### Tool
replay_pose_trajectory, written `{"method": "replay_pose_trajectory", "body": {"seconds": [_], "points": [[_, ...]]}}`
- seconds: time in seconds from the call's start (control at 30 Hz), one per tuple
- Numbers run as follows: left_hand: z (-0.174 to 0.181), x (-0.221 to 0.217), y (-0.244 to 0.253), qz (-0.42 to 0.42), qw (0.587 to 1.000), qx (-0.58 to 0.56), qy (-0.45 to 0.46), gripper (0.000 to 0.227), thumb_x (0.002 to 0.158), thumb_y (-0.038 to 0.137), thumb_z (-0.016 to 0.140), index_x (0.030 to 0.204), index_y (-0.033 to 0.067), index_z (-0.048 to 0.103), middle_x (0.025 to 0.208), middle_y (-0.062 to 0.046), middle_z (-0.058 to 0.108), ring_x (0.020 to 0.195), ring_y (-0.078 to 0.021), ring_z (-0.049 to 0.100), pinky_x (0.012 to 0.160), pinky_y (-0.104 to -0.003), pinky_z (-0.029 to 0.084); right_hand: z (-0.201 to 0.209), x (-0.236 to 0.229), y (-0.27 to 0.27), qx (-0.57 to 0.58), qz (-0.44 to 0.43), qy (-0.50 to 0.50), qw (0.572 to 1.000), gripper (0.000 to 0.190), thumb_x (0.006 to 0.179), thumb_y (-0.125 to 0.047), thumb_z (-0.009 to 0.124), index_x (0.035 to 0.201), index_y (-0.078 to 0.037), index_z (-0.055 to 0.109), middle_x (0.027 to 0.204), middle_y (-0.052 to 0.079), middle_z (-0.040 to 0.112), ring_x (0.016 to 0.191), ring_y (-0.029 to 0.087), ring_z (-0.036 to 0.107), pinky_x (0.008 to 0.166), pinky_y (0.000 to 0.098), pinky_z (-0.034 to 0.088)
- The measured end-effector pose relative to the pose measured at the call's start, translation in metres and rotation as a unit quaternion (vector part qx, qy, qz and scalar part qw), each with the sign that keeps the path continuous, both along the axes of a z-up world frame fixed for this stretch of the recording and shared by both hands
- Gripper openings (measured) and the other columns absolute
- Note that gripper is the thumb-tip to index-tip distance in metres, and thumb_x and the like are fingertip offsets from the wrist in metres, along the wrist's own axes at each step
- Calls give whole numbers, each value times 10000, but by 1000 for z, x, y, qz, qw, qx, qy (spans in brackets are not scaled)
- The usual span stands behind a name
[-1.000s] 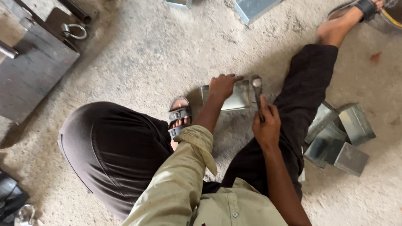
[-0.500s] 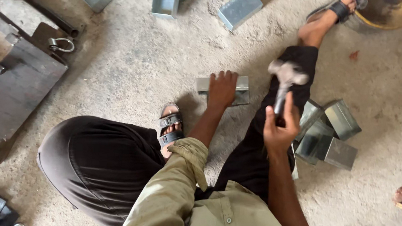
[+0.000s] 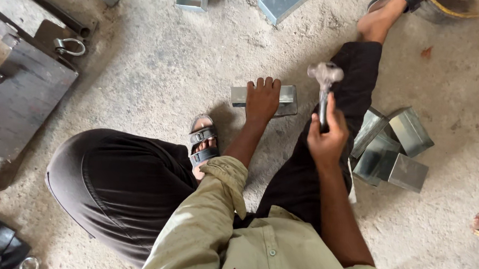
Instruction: The person sits on the floor and repeatedly hammers small rectangular metal boxes to flatten or shape them. They pick up a box, strike it with a hammer, and place it aside, repeating this process for multiple units.
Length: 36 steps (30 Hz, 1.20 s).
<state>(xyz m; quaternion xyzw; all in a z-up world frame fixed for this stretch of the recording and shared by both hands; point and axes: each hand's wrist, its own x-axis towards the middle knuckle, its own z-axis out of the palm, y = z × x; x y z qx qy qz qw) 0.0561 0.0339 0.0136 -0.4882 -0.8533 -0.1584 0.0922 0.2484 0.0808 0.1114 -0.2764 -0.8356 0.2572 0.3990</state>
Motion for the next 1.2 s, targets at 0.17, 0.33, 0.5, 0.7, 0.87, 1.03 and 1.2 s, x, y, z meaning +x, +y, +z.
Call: {"method": "replay_pose_trajectory", "body": {"seconds": [0.17,0.33,0.5,0.7,0.87,1.03,1.2], "points": [[5,-3,3,-1,1000,1,2,147,935,173,563,1057,115,621,1000,-71,635,977,-278,605,895,-524,454,-13,-8,2,-82,21,-81,993,526,912,18,723,1427,-23,620,978,152,659,812,217,653,722,337,522],[1,-4,1,2,999,33,39,234,885,127,621,1117,101,635,1041,-76,649,1012,-280,604,909,-534,450,27,-1,-22,-140,-4,-77,987,601,954,-14,723,1522,20,531,938,126,631,789,197,603,725,319,499],[-25,4,11,45,935,243,-254,469,755,-25,656,1209,16,544,1154,-200,581,1105,-412,555,967,-541,451,79,2,-50,-237,50,1,970,600,948,-31,726,1514,16,530,1045,103,681,775,106,620,668,255,526],[-87,11,11,14,873,338,-351,626,740,-117,638,1332,-21,461,1229,-269,540,1161,-499,524,978,-536,461,120,-9,-63,-18,63,50,997,538,1012,1,711,1509,52,510,1120,141,684,890,168,675,778,295,560],[-92,20,8,13,850,345,-398,620,736,-110,637,1318,6,457,1210,-249,552,1165,-478,543,985,-514,468,103,-46,-46,11,127,-80,989,571,970,19,721,1510,26,535,1008,185,644,807,253,630,725,366,526],[-75,23,2,8,849,333,-410,614,679,-120,623,1254,31,467,1138,-235,542,1132,-484,531,945,-530,451,115,-46,-45,18,145,-111,983,525,950,22,709,1454,-34,571,933,183,607,750,295,607,683,375,501],[-65,15,4,16,844,332,-421,546,730,-121,620,1227,45,467,1146,-213,551,1120,-453,555,922,-525,490,102,-55,-53,-17,158,-83,984,515,948,36,669,1449,-19,567,951,177,614,754,283,632,668,352,517]]}}
